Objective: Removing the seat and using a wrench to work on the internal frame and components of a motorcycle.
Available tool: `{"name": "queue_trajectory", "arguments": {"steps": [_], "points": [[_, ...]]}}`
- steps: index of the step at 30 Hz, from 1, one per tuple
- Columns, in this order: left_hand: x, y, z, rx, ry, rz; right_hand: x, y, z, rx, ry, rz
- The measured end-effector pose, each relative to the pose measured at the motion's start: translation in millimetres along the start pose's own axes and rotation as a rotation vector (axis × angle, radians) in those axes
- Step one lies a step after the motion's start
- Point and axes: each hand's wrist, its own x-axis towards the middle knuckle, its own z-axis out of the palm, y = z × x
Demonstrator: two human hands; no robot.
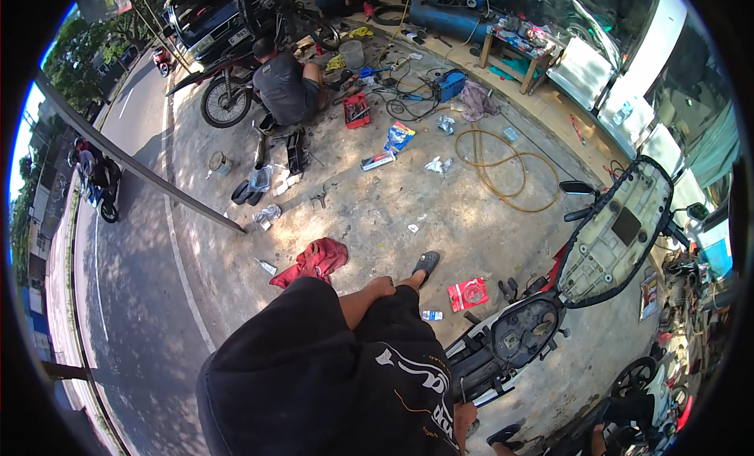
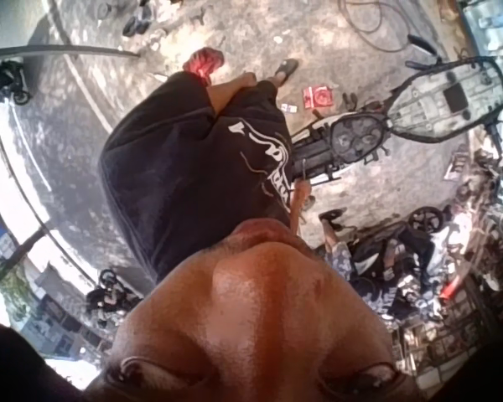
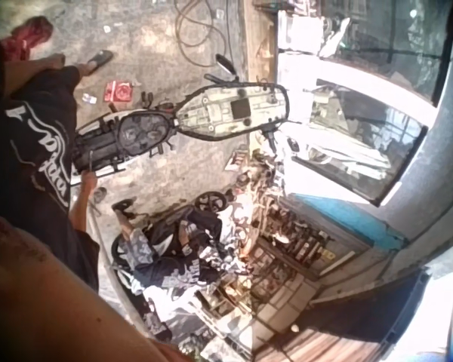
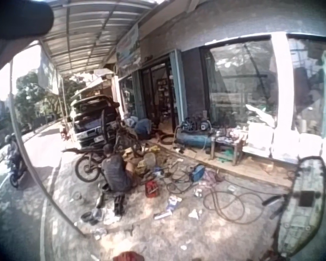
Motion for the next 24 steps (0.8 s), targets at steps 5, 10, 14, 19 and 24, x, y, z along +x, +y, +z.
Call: {"name": "queue_trajectory", "arguments": {"steps": [5,10,14,19,24], "points": [[-19,7,-7,-0.045,-0.004,-0.017,-5,-8,-24,-0.044,-0.029,-0.175],[-17,-2,-2,-0.05,0.037,-0.016,35,68,57,-0.146,0.31,-0.875],[-21,-4,-3,-0.089,0.048,-0.042,70,84,83,0.681,0.131,-0.996],[-15,-7,-3,-0.058,0.056,-0.023,33,38,10,-0.079,0.029,-0.679],[-14,-5,1,-0.064,0.042,-0.002,35,32,-11,-0.079,-0.236,-0.56]]}}
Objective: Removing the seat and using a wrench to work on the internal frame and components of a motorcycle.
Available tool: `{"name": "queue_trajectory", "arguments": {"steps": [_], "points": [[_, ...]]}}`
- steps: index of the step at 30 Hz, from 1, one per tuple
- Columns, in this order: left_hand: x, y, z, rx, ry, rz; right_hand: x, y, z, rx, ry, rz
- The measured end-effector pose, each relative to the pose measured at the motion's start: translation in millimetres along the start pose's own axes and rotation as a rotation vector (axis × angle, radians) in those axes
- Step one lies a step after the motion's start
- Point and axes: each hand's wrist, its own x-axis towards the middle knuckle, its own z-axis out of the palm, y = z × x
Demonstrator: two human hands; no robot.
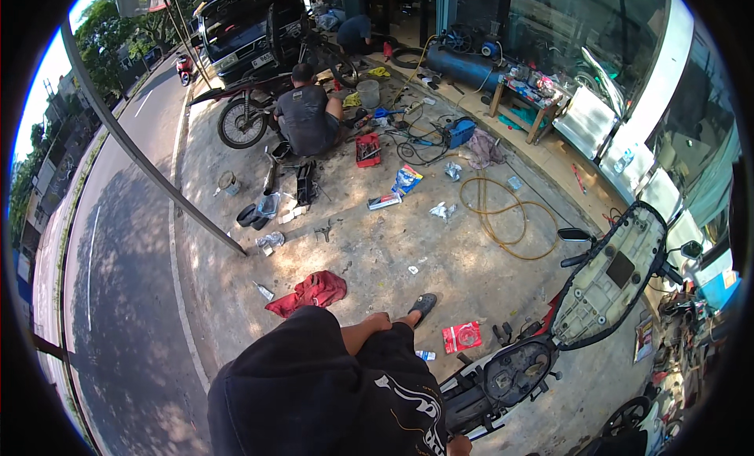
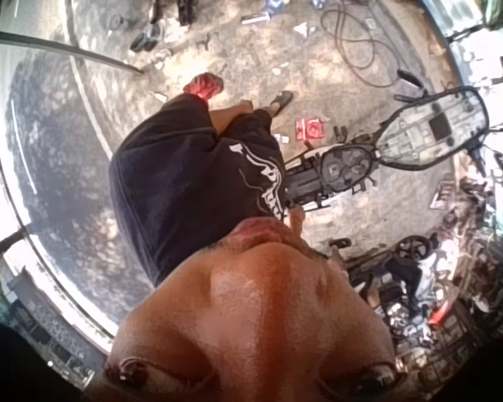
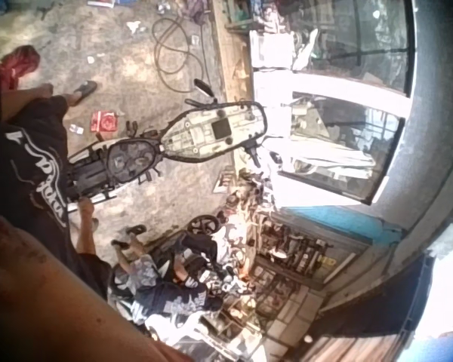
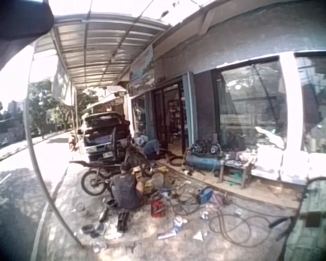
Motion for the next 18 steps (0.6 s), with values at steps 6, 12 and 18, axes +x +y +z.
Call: {"name": "queue_trajectory", "arguments": {"steps": [6,12,18], "points": [[17,1,13,0.062,-0.038,0.04,7,-26,-15,-0.071,-0.299,0.418],[91,-33,14,0.247,-0.078,0.262,-6,-35,-38,0.378,0.031,0.529],[118,-24,-2,0.093,-0.197,0.412,-57,-61,-62,1.571,0.174,0.565]]}}
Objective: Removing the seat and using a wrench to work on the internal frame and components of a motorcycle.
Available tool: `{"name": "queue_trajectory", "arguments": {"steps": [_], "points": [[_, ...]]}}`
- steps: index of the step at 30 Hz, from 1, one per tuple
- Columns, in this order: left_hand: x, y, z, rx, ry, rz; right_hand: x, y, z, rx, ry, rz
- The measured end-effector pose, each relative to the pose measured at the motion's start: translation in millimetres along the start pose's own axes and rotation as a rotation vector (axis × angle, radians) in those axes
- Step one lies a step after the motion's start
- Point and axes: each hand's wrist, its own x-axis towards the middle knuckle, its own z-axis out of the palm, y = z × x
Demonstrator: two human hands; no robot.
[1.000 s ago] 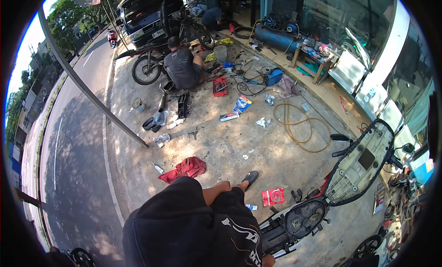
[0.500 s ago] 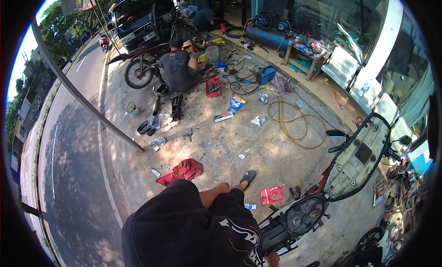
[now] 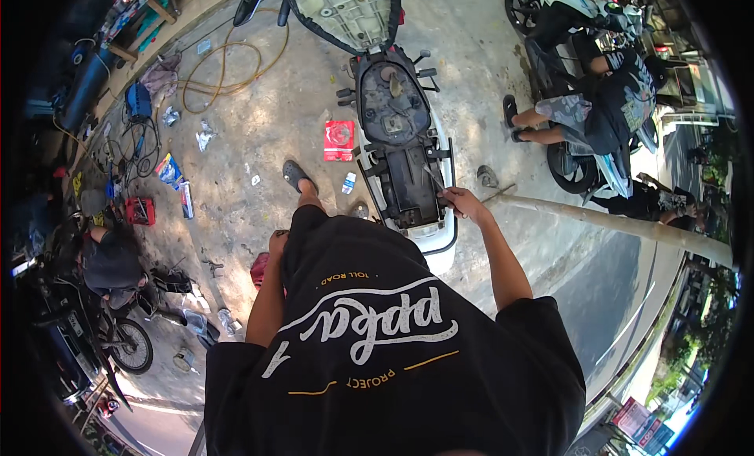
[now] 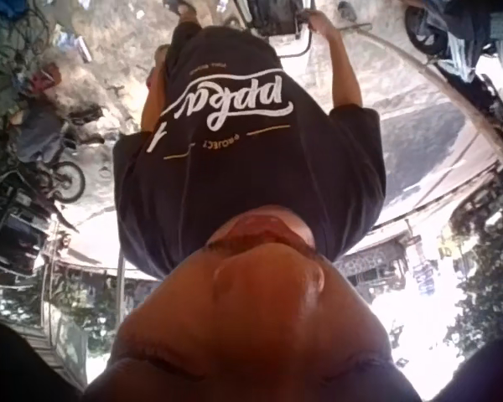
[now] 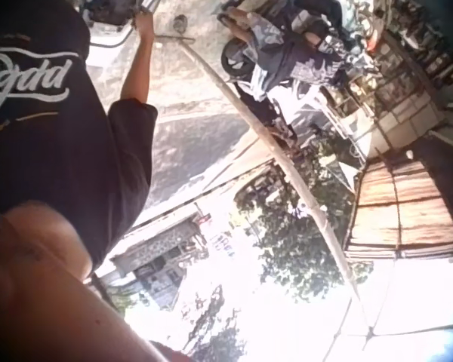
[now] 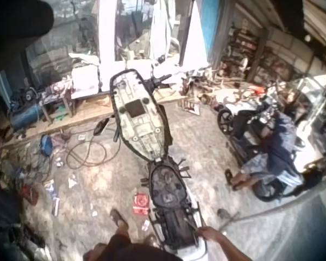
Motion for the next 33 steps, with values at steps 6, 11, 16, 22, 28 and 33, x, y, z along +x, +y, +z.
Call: {"name": "queue_trajectory", "arguments": {"steps": [6,11,16,22,28,33], "points": [[-7,27,8,-0.019,-0.043,-0.148,-26,35,-12,0.316,-0.102,0.064],[-17,22,9,-0.001,-0.067,-0.092,-34,53,-18,0.101,0.059,0.05],[-27,26,7,-0.019,-0.068,-0.041,-42,66,-27,-0.204,0.172,-0.071],[-24,23,4,-0.018,-0.064,-0.039,-43,65,-35,-0.748,0.427,-0.002],[-11,6,5,-0.048,-0.076,-0.084,-46,59,-34,-0.755,0.429,0.095],[-6,2,10,-0.067,-0.089,-0.083,-46,60,-32,-0.748,0.431,0.081]]}}
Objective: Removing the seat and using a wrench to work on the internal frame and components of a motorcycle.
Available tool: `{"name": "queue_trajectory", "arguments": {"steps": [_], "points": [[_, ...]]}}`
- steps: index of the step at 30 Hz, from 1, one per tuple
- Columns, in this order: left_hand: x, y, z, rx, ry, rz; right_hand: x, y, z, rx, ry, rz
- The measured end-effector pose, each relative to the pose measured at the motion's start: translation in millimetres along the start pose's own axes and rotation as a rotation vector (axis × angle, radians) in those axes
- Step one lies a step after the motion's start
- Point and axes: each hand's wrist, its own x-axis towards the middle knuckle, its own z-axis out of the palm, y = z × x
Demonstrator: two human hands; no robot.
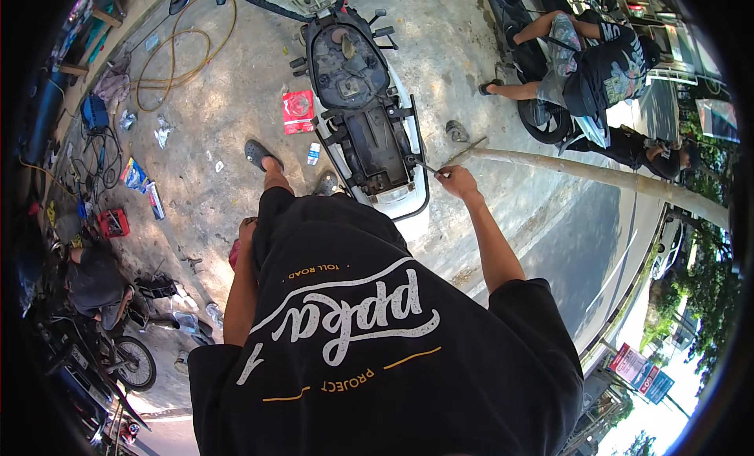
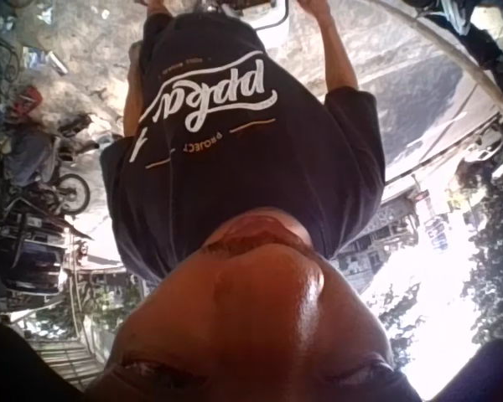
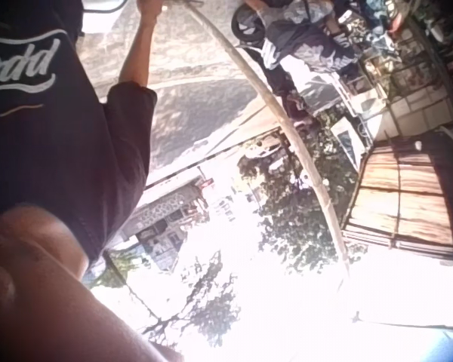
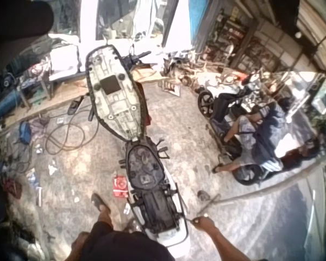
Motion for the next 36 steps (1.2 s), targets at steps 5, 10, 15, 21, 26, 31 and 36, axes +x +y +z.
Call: {"name": "queue_trajectory", "arguments": {"steps": [5,10,15,21,26,31,36], "points": [[5,-7,-4,0.034,-0.03,0.027,4,-2,8,-0.035,0.003,0.003],[6,-7,-3,0.013,-0.04,0.01,-2,-8,9,-0.001,0.008,0.085],[24,-31,-9,-0.063,-0.073,0.042,-8,-7,20,0.042,0.035,0.079],[31,-39,-17,0.148,-0.115,0.191,-3,-8,37,0.177,0.035,0.136],[1,13,-4,0.138,-0.158,0.082,-3,1,36,0.145,0.104,0.142],[2,0,-10,-0.015,-0.117,0.035,-1,5,27,0.16,0.075,0.106],[9,-12,-11,-0.114,-0.117,0.041,-7,-3,32,0.143,0.071,0.088]]}}
